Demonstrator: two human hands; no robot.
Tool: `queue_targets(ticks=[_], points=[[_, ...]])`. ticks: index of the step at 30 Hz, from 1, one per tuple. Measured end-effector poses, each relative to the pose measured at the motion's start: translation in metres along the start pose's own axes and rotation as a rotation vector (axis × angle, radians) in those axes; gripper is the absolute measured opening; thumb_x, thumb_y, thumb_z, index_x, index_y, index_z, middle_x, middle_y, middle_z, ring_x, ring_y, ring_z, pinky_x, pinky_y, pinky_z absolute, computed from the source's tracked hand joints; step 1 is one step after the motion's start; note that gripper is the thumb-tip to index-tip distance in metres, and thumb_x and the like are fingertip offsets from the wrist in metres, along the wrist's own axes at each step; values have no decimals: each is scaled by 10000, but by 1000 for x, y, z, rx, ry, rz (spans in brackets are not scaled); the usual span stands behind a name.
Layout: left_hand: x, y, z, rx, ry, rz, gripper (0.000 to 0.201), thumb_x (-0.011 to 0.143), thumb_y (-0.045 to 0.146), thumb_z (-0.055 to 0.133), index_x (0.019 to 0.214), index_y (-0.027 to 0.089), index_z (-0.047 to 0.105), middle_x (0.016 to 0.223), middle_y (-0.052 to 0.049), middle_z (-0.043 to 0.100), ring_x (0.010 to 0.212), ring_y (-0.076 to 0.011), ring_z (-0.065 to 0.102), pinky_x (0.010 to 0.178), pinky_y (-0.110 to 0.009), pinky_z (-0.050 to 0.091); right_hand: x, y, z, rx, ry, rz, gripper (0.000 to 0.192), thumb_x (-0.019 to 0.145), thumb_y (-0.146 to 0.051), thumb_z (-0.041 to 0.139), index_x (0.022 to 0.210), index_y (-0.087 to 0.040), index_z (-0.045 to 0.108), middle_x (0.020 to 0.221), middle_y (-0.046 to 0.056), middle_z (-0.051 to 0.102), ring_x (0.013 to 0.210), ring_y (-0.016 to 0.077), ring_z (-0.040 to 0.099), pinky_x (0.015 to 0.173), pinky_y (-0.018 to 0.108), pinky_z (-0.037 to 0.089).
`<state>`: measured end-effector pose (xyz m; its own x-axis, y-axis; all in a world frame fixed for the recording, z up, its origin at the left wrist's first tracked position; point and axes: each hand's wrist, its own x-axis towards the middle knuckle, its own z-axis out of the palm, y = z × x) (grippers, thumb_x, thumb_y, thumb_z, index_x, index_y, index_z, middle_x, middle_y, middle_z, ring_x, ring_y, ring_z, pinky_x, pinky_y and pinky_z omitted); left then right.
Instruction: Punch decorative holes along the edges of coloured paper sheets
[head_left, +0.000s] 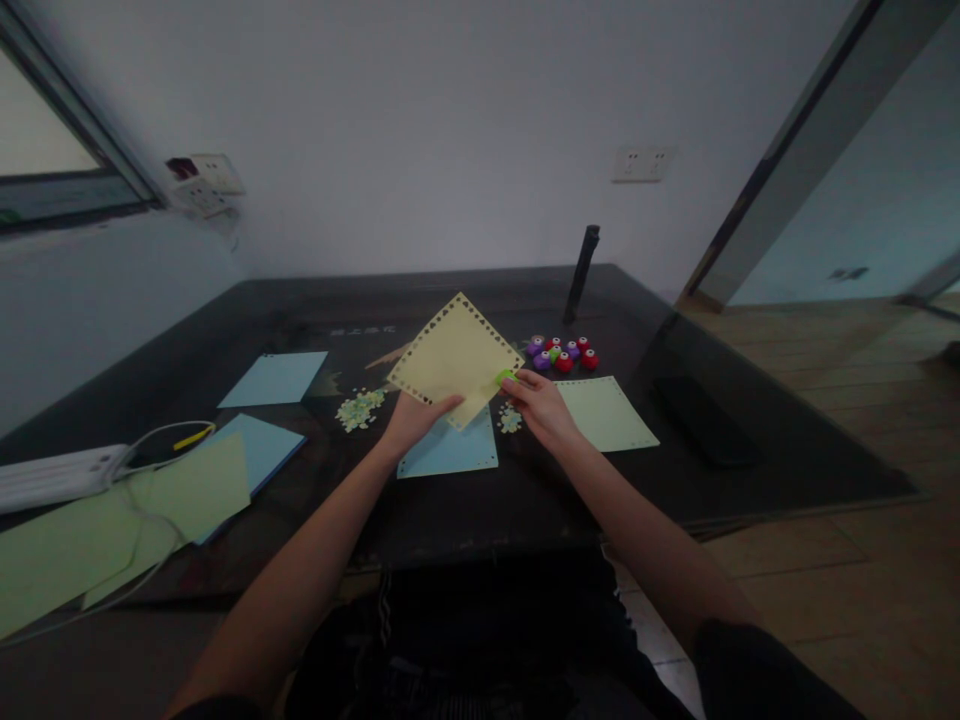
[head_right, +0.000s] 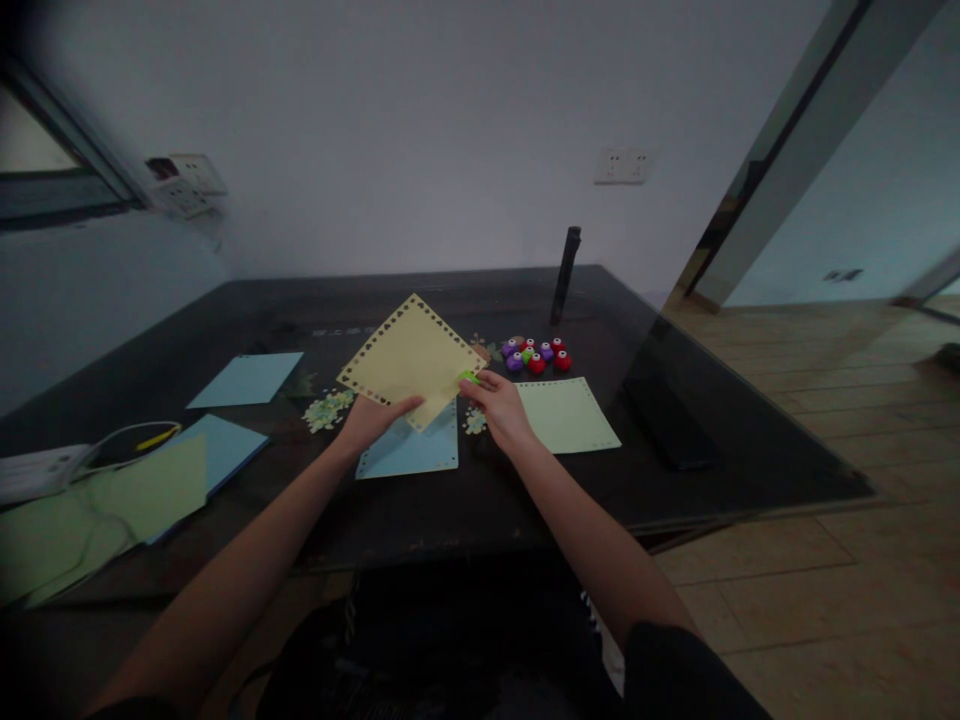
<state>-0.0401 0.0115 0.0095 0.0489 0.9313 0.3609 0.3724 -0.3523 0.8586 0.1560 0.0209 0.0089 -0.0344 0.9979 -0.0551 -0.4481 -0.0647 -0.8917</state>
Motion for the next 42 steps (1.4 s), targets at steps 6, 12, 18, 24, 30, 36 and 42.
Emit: queue_targets(ticks=[6,12,18,24,30,36,42], points=[[1,-3,0,18,3,14,549,681,327,691,1185,159,552,1086,-111,670,1167,-267,533,1043,-446,361,0,0,0,-6,-2,-7,308,532,-240,801,742,-191,582,724,-17,646,639,110,586,533,236,358],[1,-7,0,6,-4,-14,561,669,344,700,1183,172,555,1098,-105,666,1183,-267,519,1040,-445,366,0,1,-2,-18,-18,-18,301,535,-257,803,737,-190,591,750,-6,654,654,115,588,538,240,365],[1,-7,1,-13,-7,-7,563,667,356,702,1177,170,555,1103,-107,664,1173,-261,529,1037,-436,372,0,0,-2,-22,-10,-6,350,506,-272,820,749,-187,583,742,-10,653,649,113,590,539,236,374],[1,-5,1,9,7,-5,590,658,342,707,1194,160,540,1108,-113,662,1164,-262,537,1051,-441,352,-1,-1,0,-10,1,-11,376,473,-286,830,741,-185,586,720,-14,650,641,113,584,522,228,365],[0,-2,1,7,0,-22,608,665,346,700,1219,165,525,1134,-120,648,1186,-271,518,1057,-456,339,-1,-1,-1,-12,-1,-7,348,493,-270,819,743,-181,593,753,0,659,651,118,580,548,244,357],[0,-3,1,10,-5,-37,623,662,347,705,1228,167,517,1152,-124,638,1201,-269,504,1051,-448,348,-1,-1,-1,-13,-3,-1,351,497,-270,817,743,-182,582,755,-2,654,656,122,583,563,249,361],[0,-4,1,4,-4,-21,612,663,345,706,1218,162,525,1146,-121,642,1191,-262,513,1055,-445,341,-1,-1,-1,-2,8,-2,377,476,-272,826,735,-184,567,731,-10,645,654,117,585,555,241,357]])
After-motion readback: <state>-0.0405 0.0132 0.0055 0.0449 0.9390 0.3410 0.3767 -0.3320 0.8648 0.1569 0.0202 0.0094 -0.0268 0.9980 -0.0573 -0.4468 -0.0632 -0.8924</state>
